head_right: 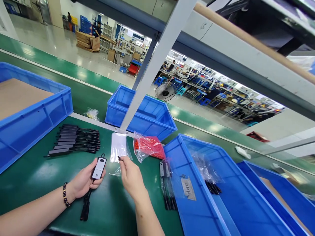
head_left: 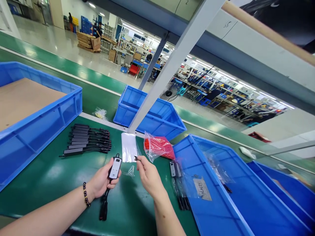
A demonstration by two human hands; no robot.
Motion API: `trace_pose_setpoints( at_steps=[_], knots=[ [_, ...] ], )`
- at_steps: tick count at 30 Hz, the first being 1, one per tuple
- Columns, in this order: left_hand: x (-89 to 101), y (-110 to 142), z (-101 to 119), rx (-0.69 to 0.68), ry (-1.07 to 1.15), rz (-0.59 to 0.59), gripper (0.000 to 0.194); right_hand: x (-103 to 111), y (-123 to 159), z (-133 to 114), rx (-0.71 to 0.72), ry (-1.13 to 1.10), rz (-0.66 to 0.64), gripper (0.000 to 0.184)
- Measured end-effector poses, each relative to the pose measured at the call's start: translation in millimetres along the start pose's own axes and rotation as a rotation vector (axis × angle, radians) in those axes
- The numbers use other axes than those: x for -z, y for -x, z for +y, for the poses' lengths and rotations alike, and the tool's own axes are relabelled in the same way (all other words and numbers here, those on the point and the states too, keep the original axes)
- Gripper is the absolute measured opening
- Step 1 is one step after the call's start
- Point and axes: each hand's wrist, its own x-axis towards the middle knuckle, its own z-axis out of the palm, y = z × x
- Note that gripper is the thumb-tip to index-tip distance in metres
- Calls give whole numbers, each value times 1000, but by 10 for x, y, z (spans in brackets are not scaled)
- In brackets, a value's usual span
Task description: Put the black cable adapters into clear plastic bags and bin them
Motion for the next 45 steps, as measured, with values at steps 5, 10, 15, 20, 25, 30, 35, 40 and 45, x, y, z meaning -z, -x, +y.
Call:
trace_pose_setpoints(
  at_steps=[5,10,15,20,25,30,35,40,45],
  knots=[
    [-9,-17,-19,-21,-5,29,42,-339,-81,-139,98,226,87,26],
    [-27,-23,-24,-26,2,52,40,-527,-67,-61,102,329,105,31],
    [-38,-14,-29,-28,-10,65,40,-547,-74,-52,114,403,151,31],
    [-37,-15,-33,-29,-15,67,39,-564,-76,-49,117,411,171,31],
    [-39,-16,-35,-32,-22,62,40,-564,-73,-55,91,352,151,31],
    [-49,-13,-29,-32,-32,49,40,-532,-91,-66,-6,134,54,33],
    [-38,-19,-33,-15,-35,49,40,-529,-114,-59,-78,-35,8,37],
    [-22,-24,-35,-11,-43,66,40,-475,-83,-76,-36,-108,-27,39],
    [-26,-32,-19,-15,-57,72,41,-426,-56,-56,31,40,1,33]
  ],
)
